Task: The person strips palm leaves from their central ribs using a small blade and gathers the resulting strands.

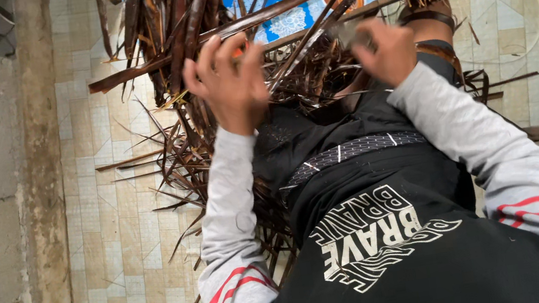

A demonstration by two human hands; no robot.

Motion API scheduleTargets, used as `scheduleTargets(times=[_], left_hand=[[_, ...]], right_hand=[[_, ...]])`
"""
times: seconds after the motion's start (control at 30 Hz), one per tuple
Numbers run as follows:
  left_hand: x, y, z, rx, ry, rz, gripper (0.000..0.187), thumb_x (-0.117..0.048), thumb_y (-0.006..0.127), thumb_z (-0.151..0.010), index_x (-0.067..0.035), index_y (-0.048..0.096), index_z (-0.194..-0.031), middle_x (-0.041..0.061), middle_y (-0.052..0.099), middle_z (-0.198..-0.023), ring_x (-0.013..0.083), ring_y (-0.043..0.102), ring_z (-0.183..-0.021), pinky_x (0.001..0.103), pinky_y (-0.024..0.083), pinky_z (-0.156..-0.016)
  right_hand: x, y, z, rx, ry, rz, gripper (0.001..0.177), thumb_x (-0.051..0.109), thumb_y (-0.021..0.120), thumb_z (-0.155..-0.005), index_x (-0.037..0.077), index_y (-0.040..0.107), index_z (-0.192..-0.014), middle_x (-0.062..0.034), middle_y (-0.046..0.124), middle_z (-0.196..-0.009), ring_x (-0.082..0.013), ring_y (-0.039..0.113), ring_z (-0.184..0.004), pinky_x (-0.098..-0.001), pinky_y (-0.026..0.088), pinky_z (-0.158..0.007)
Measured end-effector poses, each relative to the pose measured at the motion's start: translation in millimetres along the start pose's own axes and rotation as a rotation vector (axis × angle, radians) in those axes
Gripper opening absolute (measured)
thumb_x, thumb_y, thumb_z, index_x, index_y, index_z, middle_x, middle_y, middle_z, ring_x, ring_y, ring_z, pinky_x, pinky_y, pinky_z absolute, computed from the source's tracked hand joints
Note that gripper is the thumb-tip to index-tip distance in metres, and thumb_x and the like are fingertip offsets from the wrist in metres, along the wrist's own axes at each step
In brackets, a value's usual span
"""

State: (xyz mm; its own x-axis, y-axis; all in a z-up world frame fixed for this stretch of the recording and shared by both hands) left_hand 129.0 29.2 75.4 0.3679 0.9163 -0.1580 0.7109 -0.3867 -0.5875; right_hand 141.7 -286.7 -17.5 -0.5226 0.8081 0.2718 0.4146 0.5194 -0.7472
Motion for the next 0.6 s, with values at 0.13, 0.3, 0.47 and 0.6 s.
scheduleTargets(times=[0.13, 0.3, 0.47, 0.6], left_hand=[[48, 25, -23, 0.149, -0.236, -0.102, 0.015, -0.016, 0.071, -0.1, -0.026, 0.072, -0.11, -0.002, 0.072, -0.106, 0.0212, 0.063, -0.103, 0.046, 0.043, -0.102], [110, 74, -9, 0.414, -0.369, -0.332, 0.032, -0.035, 0.083, -0.092, -0.02, 0.077, -0.12, 0.004, 0.071, -0.113, 0.0251, 0.061, -0.105, 0.05, 0.043, -0.096], [122, 88, -11, 0.427, -0.38, -0.365, 0.028, -0.031, 0.084, -0.09, -0.019, 0.077, -0.113, 0.005, 0.07, -0.108, 0.0258, 0.061, -0.103, 0.045, 0.05, -0.089], [115, 76, -15, 0.366, -0.364, -0.289, 0.01, -0.022, 0.073, -0.092, -0.015, 0.074, -0.1, 0.01, 0.064, -0.098, 0.0346, 0.063, -0.093, 0.049, 0.053, -0.076]], right_hand=[[-63, 0, -15, -0.101, 0.292, -0.057, 0.017, 0.012, 0.081, -0.1, 0.004, 0.068, -0.107, -0.0157, 0.077, -0.094, -0.0303, 0.069, -0.074, -0.0443, 0.049, -0.061], [-155, 2, -33, -0.051, 0.597, 0.086, 0.036, 0.014, 0.077, -0.106, 0.016, 0.046, -0.088, -0.0023, 0.053, -0.08, -0.0201, 0.047, -0.07, -0.0421, 0.037, -0.06], [-152, 0, -48, -0.092, 0.585, 0.228, 0.045, 0.043, 0.087, -0.102, 0.006, 0.063, -0.111, -0.0208, 0.075, -0.098, -0.0481, 0.068, -0.086, -0.0574, 0.05, -0.069], [-86, -12, -63, -0.243, 0.4, 0.0, 0.053, 0.03, 0.084, -0.116, 0.002, 0.049, -0.144, -0.0254, 0.061, -0.138, -0.0423, 0.058, -0.128, -0.0494, 0.048, -0.103]])
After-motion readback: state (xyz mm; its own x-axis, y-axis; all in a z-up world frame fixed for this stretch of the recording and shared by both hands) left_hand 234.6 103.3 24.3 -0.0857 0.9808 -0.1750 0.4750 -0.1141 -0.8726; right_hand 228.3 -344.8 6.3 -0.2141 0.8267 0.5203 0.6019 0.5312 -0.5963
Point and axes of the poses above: each hand's wrist, its own z-axis away from the middle knuckle, its own y-axis out of the palm, x = y × z, the point moved 1 cm from there along -z, towards the middle knuckle
